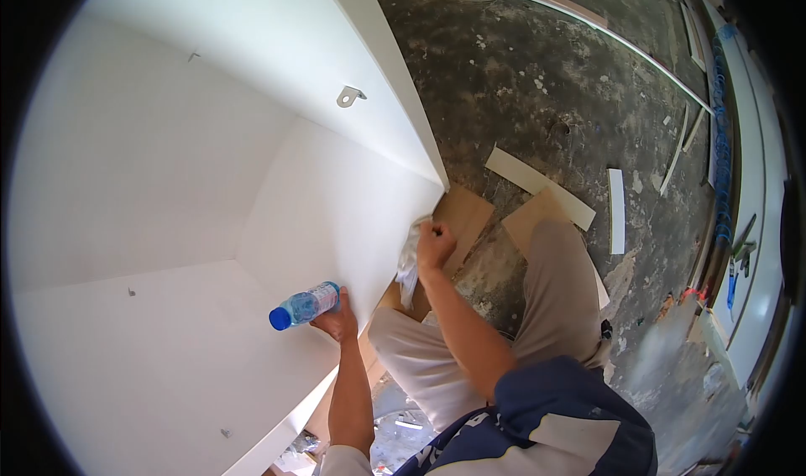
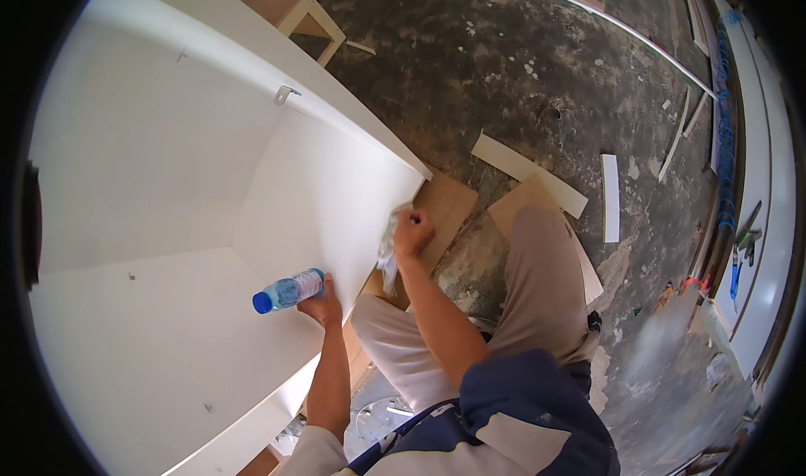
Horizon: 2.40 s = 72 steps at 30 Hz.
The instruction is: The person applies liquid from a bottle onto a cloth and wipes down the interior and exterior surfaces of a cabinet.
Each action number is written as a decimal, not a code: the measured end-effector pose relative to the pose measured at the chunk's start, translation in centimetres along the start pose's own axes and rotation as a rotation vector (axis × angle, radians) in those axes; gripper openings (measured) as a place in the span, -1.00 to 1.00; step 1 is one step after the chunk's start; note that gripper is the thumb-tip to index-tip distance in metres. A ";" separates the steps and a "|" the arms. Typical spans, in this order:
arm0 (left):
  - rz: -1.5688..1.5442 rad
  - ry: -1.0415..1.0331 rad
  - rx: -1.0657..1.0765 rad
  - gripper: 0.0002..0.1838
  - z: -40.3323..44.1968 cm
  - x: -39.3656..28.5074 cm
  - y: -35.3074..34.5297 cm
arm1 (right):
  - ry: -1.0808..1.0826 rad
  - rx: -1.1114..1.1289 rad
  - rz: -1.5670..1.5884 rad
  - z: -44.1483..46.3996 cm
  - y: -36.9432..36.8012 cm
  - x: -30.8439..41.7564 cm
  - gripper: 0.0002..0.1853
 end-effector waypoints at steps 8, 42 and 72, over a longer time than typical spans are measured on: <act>0.038 0.019 0.021 -0.07 -0.1 -0.1 -0.3 | 0.010 0.093 -0.071 -2.2 0.6 0.7 -0.75; -0.002 0.031 -0.008 -0.04 0.0 -0.2 -0.1 | 0.021 0.061 0.021 1.2 0.3 1.2 -0.79; -0.052 0.032 0.067 -0.03 0.3 0.5 -0.2 | 0.720 0.423 -0.039 -5.3 2.2 4.7 -0.95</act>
Point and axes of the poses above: each hand's wrist, its own z-axis towards the middle knuckle, its own y-axis out of the back of the hand, x = y × z, the point moved 7 cm from there along z, towards the middle knuckle, and after that the axes turned 15 degrees about y, right-handed, at the moved point
